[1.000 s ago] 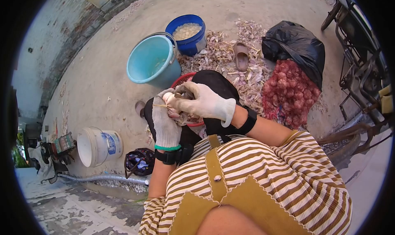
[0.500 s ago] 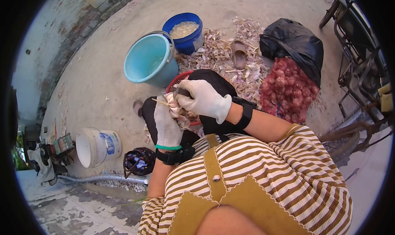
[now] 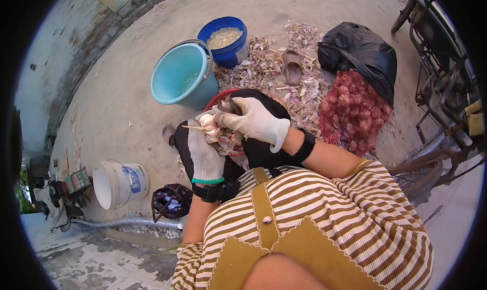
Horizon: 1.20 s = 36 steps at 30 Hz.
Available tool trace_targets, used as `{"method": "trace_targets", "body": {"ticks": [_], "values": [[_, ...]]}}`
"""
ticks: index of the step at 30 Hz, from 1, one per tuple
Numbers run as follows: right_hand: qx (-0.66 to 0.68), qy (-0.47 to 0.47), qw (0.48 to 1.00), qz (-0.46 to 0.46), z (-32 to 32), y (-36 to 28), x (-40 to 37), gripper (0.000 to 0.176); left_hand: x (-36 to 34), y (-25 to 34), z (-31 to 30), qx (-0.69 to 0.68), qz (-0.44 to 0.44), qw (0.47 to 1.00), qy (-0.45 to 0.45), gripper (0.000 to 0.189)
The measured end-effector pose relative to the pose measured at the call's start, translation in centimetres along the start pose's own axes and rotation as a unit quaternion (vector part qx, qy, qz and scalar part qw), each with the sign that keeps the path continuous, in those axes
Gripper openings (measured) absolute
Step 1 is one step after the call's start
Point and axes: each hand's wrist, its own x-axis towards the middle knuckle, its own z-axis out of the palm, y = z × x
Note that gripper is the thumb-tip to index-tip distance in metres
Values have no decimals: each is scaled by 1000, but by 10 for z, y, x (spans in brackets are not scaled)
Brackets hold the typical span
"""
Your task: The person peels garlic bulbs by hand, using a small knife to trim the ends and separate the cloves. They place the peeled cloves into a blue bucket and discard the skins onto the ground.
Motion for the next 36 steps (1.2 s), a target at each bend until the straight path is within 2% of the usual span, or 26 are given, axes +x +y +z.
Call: {"method": "trace_targets", "body": {"ticks": [2,3,6,9,13,16,17,18,20,21,23,25,27,28,29,31,33,35,36], "values": [[81,-45,992,88,-4,-7,0,18,1,1,-3,-3,-15,1000,-23,49],[81,-45,992,88,-5,-5,1,18,2,1,-3,2,-8,1000,-30,50],[281,-169,937,119,-5,5,6,22,-5,13,6,10,-10,1000,-18,50],[294,-157,927,170,4,-2,2,29,-8,16,8,-2,-13,1000,-8,51],[222,-138,957,126,-2,10,9,32,3,8,1,-21,36,998,-36,48],[153,-111,976,112,-2,10,4,31,4,3,-1,-44,40,997,-50,45],[153,-111,976,113,-4,11,2,31,6,2,-2,-63,45,995,-56,43],[214,-145,962,85,-7,13,0,29,6,4,1,-64,45,995,-56,43],[285,-178,941,47,-13,11,-5,28,7,16,7,-165,55,984,43,35],[283,-177,941,46,-17,10,-6,28,13,15,-14,-152,53,987,-7,30],[235,-153,960,9,-24,8,-5,33,9,18,-24,-52,113,992,2,29],[226,-143,963,17,-30,3,-3,31,-2,18,-26,-56,108,993,-9,31],[170,-120,978,17,-31,0,-3,31,-10,22,-25,35,-65,997,-30,37],[186,-125,974,27,-30,0,-2,27,-14,23,-10,-1,-67,997,40,36],[185,-127,974,28,-27,-1,-2,27,-25,25,7,74,-61,992,-86,28],[113,-149,982,30,-19,-5,-4,23,-31,19,28,88,-33,992,-90,30],[129,-147,980,37,-14,-5,-4,21,-28,20,28,86,-39,992,-89,34],[98,-93,990,36,-7,-10,-4,20,-20,19,15,64,-58,982,-167,34],[98,-93,990,35,-4,-9,-3,20,-22,19,19,64,-58,982,-167,34]]}}
